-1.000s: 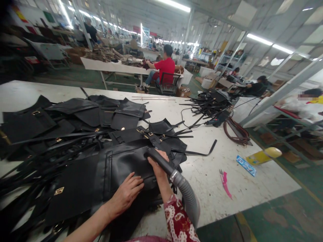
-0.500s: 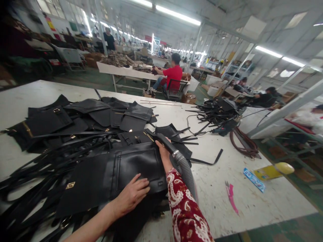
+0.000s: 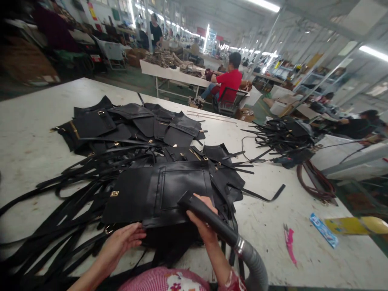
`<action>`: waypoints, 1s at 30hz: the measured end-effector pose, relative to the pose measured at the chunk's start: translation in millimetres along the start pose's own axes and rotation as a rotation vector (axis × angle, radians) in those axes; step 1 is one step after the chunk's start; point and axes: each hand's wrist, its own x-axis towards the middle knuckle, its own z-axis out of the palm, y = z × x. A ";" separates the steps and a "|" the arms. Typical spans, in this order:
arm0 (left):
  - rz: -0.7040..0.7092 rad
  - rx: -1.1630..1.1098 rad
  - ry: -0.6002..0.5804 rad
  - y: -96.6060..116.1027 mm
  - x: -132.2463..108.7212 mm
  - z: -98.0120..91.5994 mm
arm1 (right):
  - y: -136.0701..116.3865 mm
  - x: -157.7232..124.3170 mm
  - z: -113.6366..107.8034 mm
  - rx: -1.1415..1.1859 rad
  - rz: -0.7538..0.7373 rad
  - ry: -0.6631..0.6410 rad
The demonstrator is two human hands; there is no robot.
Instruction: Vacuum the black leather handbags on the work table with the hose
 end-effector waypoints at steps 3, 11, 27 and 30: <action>0.011 -0.117 0.031 1.9 -1.0 12.4 | -6.2 -23.6 29.2 0.068 -0.074 -0.221; 0.109 -0.075 0.099 -11.4 13.2 8.7 | -1.2 -41.9 74.8 0.009 -0.214 -0.398; 0.174 -0.094 0.072 -17.8 12.0 8.6 | 2.4 -44.7 52.2 0.018 -0.146 -0.316; 0.185 -0.103 0.023 -20.5 14.3 8.0 | 1.6 -49.3 65.7 0.006 -0.186 -0.348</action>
